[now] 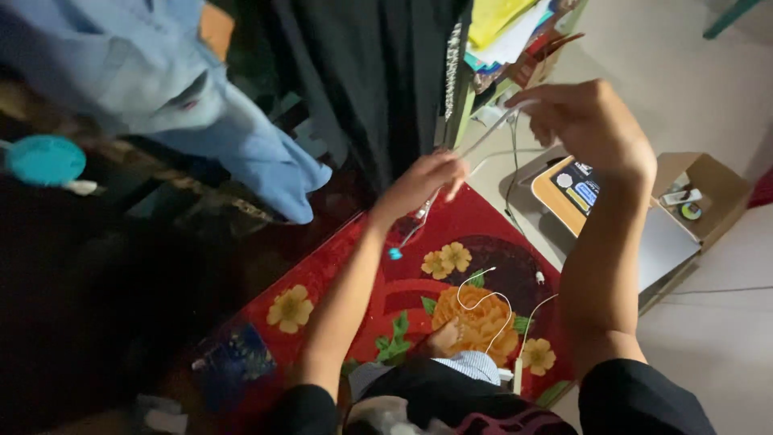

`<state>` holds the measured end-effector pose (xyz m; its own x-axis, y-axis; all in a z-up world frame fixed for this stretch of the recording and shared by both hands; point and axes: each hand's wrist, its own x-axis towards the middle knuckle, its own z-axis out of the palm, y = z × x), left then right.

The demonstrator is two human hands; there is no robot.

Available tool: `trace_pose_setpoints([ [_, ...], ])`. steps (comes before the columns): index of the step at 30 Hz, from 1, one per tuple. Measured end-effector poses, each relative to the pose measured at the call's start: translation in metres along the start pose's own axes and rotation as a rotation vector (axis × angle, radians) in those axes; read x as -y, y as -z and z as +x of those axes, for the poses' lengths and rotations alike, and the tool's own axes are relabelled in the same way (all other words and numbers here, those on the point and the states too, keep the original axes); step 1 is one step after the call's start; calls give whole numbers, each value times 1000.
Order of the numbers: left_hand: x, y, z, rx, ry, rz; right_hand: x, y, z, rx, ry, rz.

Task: The person untangles and wraps a pair of white wired earphones.

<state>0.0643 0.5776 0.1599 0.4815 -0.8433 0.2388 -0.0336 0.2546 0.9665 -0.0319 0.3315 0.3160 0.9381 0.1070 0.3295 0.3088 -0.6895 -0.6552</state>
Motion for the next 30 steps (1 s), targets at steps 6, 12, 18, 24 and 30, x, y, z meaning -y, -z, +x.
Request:
trace_pose_setpoints([
  [6, 2, 55, -145, -257, 154, 212, 46, -19, 18, -65, 101, 164],
  [12, -29, 72, -199, -418, 73, 256, 91, -101, 37, 99, 86, -234],
  [18, -92, 73, -222, -454, -50, 419, 153, -226, 44, 459, 348, -47],
  [24, -122, 89, -281, -509, -89, 238, 189, -264, 51, 564, 154, 257],
  [30, -90, 103, -347, -444, -68, 233, 225, -267, 62, 460, 190, 765],
])
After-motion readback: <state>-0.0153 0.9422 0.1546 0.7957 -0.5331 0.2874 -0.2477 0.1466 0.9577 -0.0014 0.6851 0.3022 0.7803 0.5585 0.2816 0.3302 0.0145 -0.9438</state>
